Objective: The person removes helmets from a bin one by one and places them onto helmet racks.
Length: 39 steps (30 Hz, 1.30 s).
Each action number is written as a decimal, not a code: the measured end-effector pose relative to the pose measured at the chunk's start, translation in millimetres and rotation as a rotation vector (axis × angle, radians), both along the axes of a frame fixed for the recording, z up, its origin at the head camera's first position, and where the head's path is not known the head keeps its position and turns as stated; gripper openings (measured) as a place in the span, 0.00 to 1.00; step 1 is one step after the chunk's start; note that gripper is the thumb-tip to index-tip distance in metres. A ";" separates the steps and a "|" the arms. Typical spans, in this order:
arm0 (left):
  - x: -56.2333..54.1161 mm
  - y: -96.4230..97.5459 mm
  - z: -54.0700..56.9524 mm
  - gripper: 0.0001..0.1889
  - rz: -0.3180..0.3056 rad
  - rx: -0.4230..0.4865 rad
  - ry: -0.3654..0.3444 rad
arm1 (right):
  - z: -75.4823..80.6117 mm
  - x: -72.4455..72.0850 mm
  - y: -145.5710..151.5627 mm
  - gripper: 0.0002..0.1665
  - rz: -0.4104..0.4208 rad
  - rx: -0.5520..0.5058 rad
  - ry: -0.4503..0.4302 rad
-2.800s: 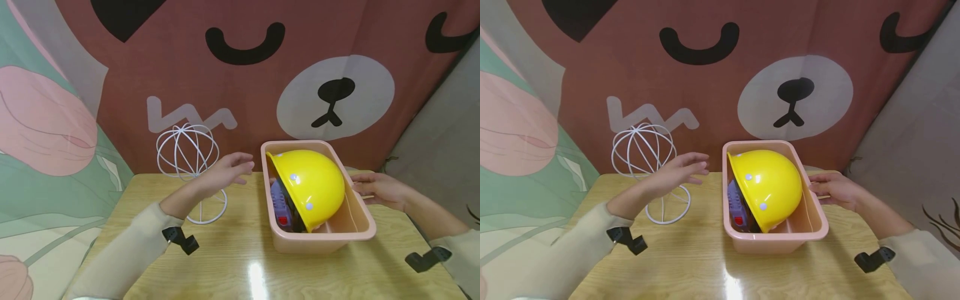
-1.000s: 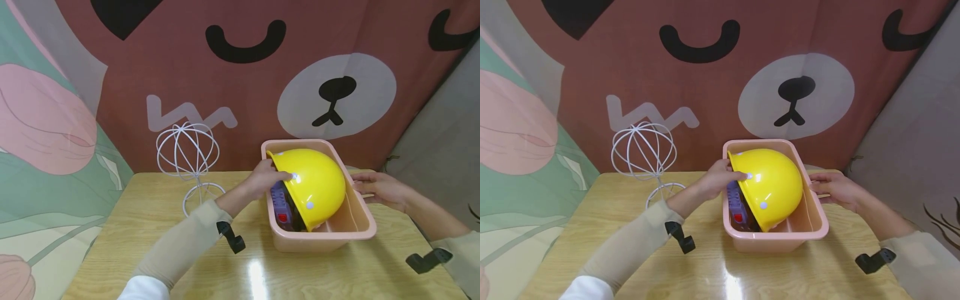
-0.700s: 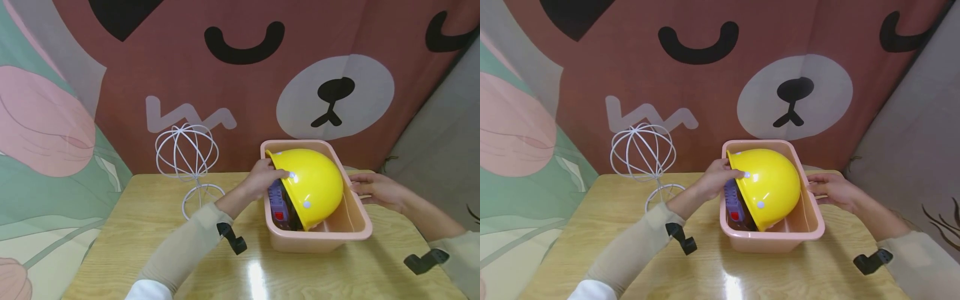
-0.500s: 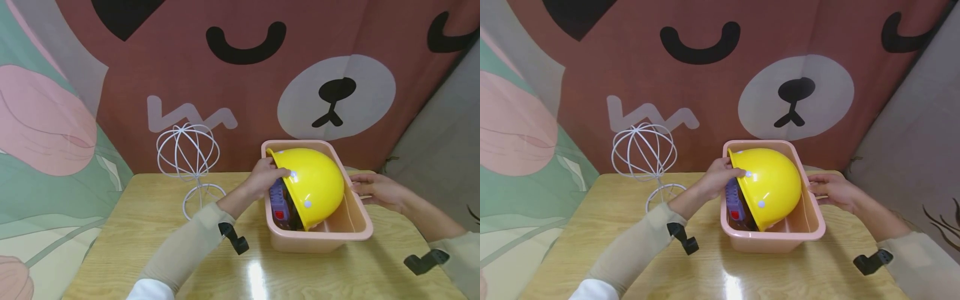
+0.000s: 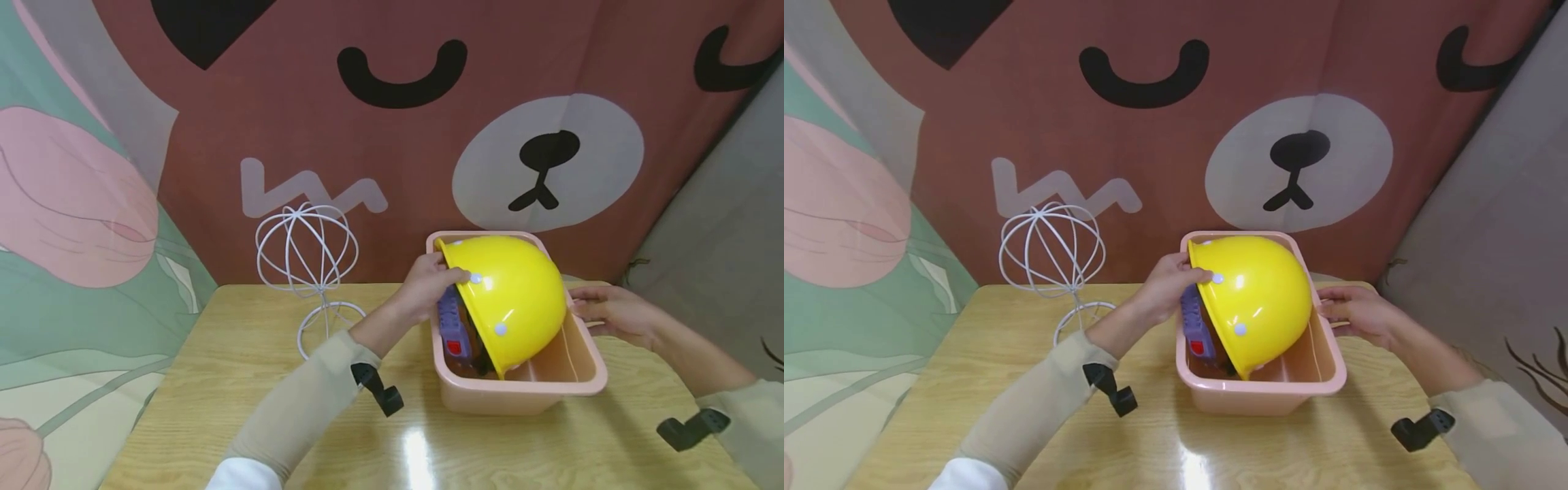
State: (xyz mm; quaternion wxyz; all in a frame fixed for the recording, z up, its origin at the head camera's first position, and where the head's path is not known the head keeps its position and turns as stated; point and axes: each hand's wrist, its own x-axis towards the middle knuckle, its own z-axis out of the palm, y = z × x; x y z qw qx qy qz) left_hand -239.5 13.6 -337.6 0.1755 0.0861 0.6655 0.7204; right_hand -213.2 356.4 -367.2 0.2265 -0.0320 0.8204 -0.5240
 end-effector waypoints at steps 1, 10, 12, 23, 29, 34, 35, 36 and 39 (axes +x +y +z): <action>-0.1 -0.7 1.1 0.18 -0.004 0.017 0.001 | 0.1 0.1 -0.1 0.38 0.002 0.001 0.001; 0.3 -8.5 14.4 0.24 -0.041 0.163 0.058 | 0.3 1.6 1.1 0.27 0.023 -0.051 -0.002; 2.3 -10.6 19.2 0.25 -0.065 0.196 0.075 | -0.7 2.2 2.0 0.18 0.015 -0.079 -0.002; 9.0 -26.3 36.4 0.21 -0.069 0.323 0.101 | -3.2 1.9 5.1 0.12 0.037 -0.132 0.005; 6.5 -32.7 35.7 0.23 -0.044 0.429 0.126 | -0.4 2.3 4.7 0.13 0.057 -0.109 0.010; 6.6 -39.4 34.0 0.24 -0.054 0.500 0.156 | -0.6 1.8 4.3 0.17 0.057 -0.109 0.009; 6.9 -40.6 34.1 0.24 -0.056 0.512 0.163 | -0.8 1.5 4.3 0.18 0.057 -0.108 0.007; 7.1 -41.7 34.3 0.25 -0.055 0.523 0.168 | -1.1 1.2 4.3 0.20 0.054 -0.108 0.003; 7.8 -44.6 35.1 0.25 -0.045 0.561 0.180 | -1.3 0.7 5.0 0.25 0.059 -0.111 -0.006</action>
